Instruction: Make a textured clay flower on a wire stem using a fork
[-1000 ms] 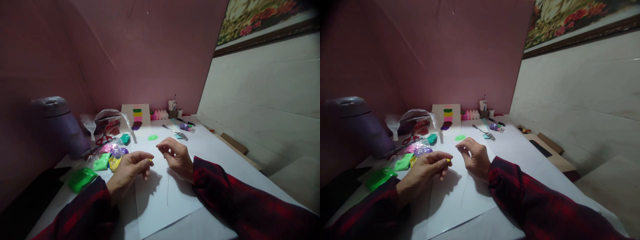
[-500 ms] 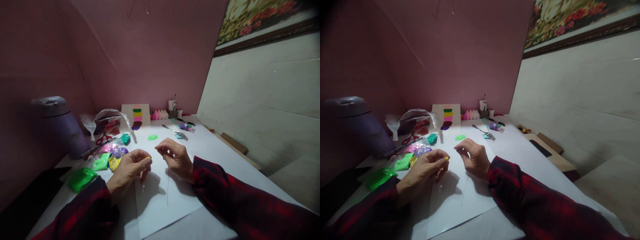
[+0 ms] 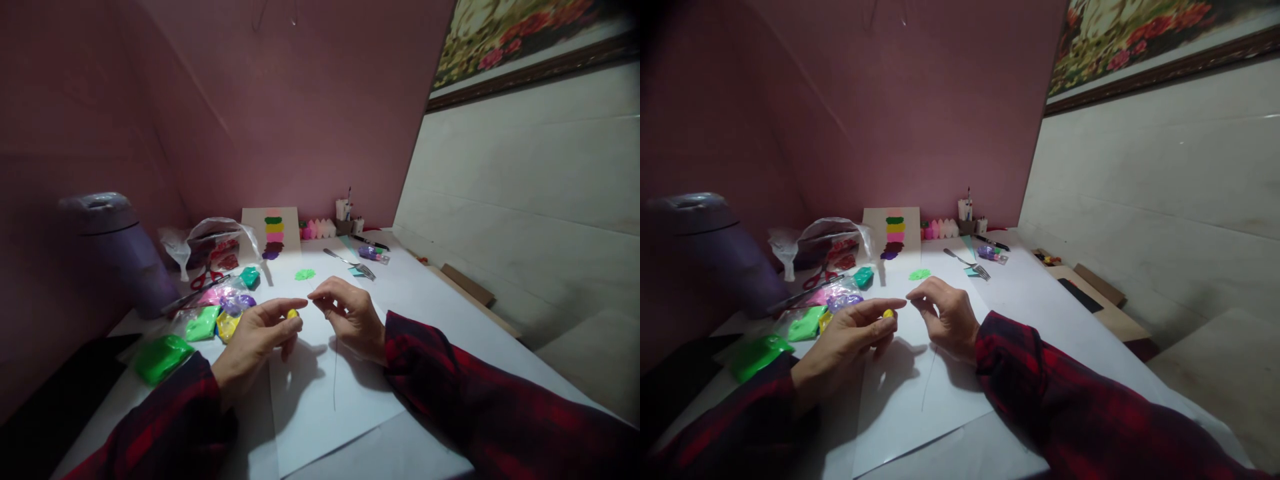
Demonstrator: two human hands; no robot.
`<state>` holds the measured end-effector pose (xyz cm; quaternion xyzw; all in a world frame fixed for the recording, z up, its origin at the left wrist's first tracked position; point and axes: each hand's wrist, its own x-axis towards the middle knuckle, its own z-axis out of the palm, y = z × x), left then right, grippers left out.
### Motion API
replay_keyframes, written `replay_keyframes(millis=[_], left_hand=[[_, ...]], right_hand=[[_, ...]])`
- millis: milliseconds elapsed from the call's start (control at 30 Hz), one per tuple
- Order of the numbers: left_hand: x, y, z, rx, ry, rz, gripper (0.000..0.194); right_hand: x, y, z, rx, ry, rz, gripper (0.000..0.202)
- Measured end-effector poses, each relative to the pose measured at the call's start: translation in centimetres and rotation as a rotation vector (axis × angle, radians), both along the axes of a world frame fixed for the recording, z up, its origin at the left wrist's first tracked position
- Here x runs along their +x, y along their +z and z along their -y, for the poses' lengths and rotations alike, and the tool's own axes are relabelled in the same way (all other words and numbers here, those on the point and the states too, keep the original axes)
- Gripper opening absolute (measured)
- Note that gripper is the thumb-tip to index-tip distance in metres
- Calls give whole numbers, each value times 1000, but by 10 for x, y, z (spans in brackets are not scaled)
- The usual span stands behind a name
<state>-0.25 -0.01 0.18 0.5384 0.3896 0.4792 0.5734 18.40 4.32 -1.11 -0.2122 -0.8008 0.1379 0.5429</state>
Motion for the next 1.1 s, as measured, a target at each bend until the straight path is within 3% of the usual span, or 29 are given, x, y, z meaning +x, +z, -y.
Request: replay_keyframes(millis=[233, 500, 667, 933, 1100], left_hand=[[3, 5, 3, 1, -17, -23, 39], [3, 5, 5, -31, -4, -77, 56], [1, 3, 3, -33, -3, -38, 39], [2, 4, 1, 3, 3, 2, 37], [4, 7, 5, -17, 7, -76, 47]], right_hand=[[0, 0, 0, 0, 7, -2, 17], [0, 1, 1, 6, 1, -6, 18], [0, 1, 1, 1, 3, -1, 18], [0, 1, 1, -10, 0, 0, 17], [0, 1, 1, -11, 6, -6, 18]])
